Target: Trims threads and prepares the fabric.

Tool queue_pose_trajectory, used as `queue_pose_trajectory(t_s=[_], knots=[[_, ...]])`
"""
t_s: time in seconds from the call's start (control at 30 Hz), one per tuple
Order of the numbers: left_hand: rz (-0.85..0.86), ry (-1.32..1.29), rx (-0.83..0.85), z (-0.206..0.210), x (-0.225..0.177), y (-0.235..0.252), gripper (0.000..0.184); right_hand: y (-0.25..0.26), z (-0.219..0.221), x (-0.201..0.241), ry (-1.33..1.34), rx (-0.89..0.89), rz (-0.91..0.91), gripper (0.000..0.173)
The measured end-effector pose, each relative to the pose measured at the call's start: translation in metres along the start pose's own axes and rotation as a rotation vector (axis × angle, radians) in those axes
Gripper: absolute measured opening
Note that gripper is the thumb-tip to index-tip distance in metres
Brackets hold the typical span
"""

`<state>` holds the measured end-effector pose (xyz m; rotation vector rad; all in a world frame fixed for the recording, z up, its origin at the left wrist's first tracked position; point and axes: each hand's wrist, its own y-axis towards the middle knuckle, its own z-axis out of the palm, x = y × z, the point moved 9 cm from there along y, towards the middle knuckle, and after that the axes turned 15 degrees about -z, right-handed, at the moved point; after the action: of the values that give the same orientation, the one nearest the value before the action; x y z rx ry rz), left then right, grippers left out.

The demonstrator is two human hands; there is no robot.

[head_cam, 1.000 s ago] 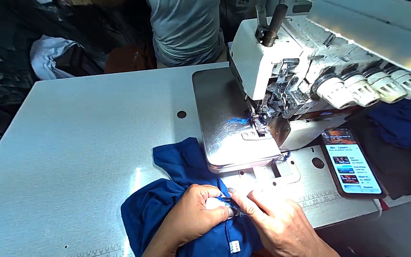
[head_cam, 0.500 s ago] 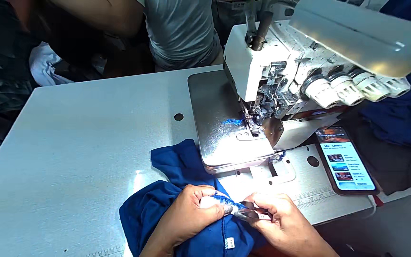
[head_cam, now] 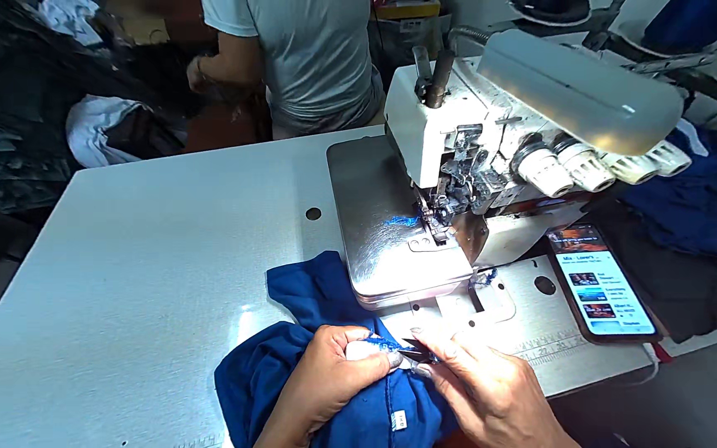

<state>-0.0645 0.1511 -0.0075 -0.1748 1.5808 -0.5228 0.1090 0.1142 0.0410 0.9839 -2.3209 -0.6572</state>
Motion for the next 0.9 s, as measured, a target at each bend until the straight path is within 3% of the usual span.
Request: queue_pose_trajectory(t_s=[0.9], knots=[[0.005,-0.013,0.085,0.003,0.0,0.001,0.01,0.001,0.01,0.004,0.066,-0.063,-0.082,0.024]])
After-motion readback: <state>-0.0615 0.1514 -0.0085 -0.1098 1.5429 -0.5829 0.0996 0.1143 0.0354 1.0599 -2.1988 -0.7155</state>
